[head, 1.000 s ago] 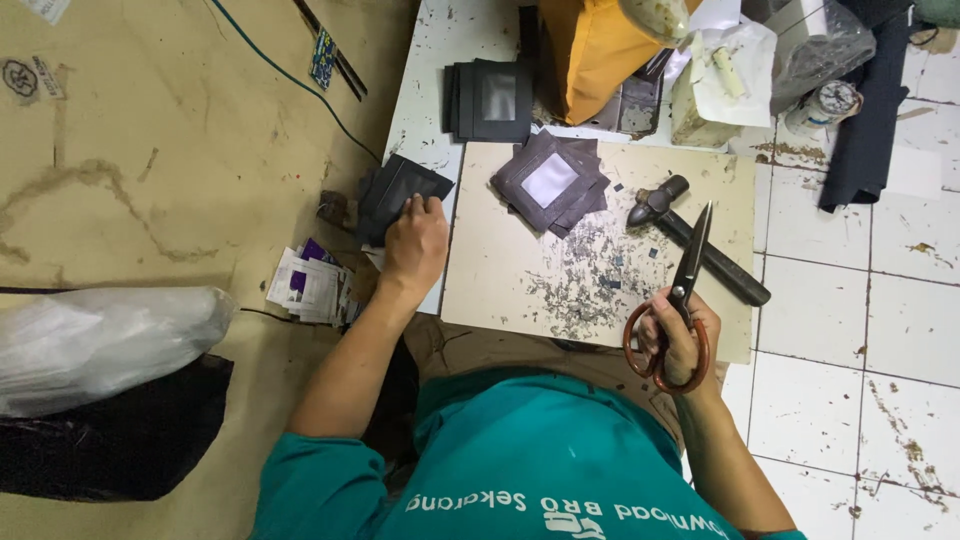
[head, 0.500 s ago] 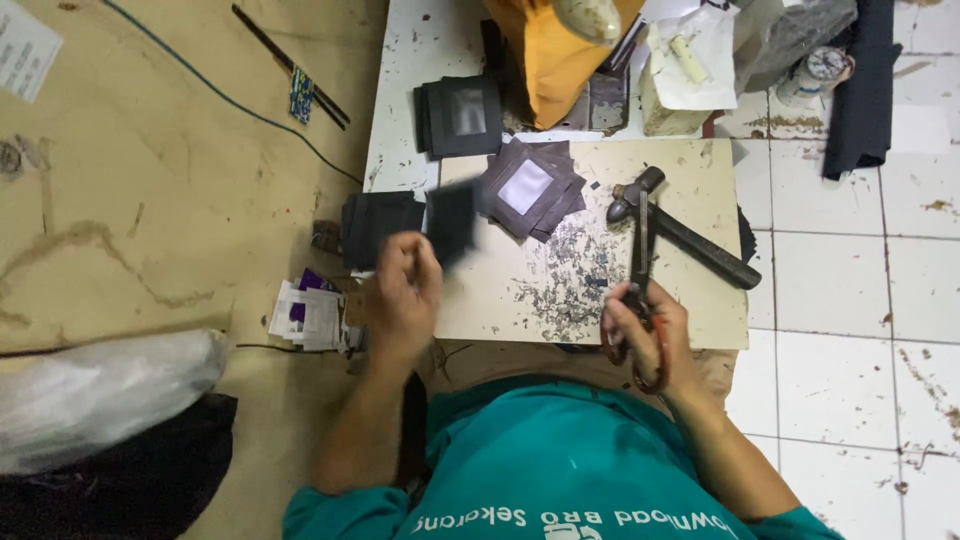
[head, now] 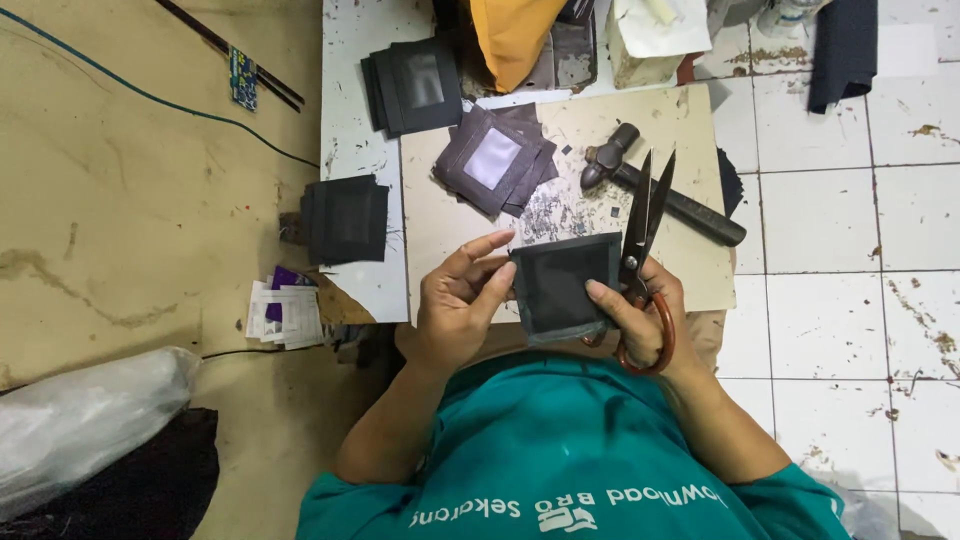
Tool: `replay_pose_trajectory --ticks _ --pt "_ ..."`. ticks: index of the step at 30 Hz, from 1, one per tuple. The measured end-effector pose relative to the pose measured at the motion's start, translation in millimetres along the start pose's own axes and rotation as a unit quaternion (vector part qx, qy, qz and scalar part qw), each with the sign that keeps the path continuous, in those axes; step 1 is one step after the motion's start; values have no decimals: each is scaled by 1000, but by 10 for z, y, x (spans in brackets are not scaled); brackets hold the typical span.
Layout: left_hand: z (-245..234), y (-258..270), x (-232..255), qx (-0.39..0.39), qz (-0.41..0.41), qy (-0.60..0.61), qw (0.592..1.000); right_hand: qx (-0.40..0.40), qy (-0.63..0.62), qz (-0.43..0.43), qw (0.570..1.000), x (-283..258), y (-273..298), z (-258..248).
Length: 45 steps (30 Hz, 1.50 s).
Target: Trimming the edges of small leather components using scissors
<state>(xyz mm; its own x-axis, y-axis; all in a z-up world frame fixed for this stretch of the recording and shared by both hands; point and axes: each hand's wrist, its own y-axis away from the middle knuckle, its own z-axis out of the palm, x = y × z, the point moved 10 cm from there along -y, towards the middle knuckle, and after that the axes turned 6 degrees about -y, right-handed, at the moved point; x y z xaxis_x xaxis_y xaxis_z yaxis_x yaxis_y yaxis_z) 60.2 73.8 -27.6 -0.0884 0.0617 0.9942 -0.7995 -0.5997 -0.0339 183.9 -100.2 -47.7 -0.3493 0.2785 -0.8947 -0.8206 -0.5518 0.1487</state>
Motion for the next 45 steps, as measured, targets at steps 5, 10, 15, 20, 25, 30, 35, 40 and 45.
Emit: replay_pose_trajectory --ticks 5,10,15,20,25,30,35,40,45 --pt "28 -54 8 -2 -7 8 1000 2 3 1 1000 221 -92 -224" --pt "-24 -78 -115 6 -12 8 1000 1 42 2 999 344 -123 -351" --pt "-87 -93 78 40 14 -60 997 21 248 -179 952 -173 21 -403" --pt "-46 -94 117 51 17 -86 995 -69 98 -131 984 -30 357 -97" --pt "-5 -71 129 45 11 -102 994 -221 -60 92 969 634 613 319" --pt "-7 -67 130 39 15 -112 993 -206 -125 178 954 921 634 265" --pt "3 -84 87 36 22 -109 993 -202 -120 181 955 946 609 252" --pt "32 -83 100 35 29 -109 993 -190 -113 151 964 944 560 227" --pt "88 -77 198 42 34 -105 993 -186 -86 134 970 963 561 228"
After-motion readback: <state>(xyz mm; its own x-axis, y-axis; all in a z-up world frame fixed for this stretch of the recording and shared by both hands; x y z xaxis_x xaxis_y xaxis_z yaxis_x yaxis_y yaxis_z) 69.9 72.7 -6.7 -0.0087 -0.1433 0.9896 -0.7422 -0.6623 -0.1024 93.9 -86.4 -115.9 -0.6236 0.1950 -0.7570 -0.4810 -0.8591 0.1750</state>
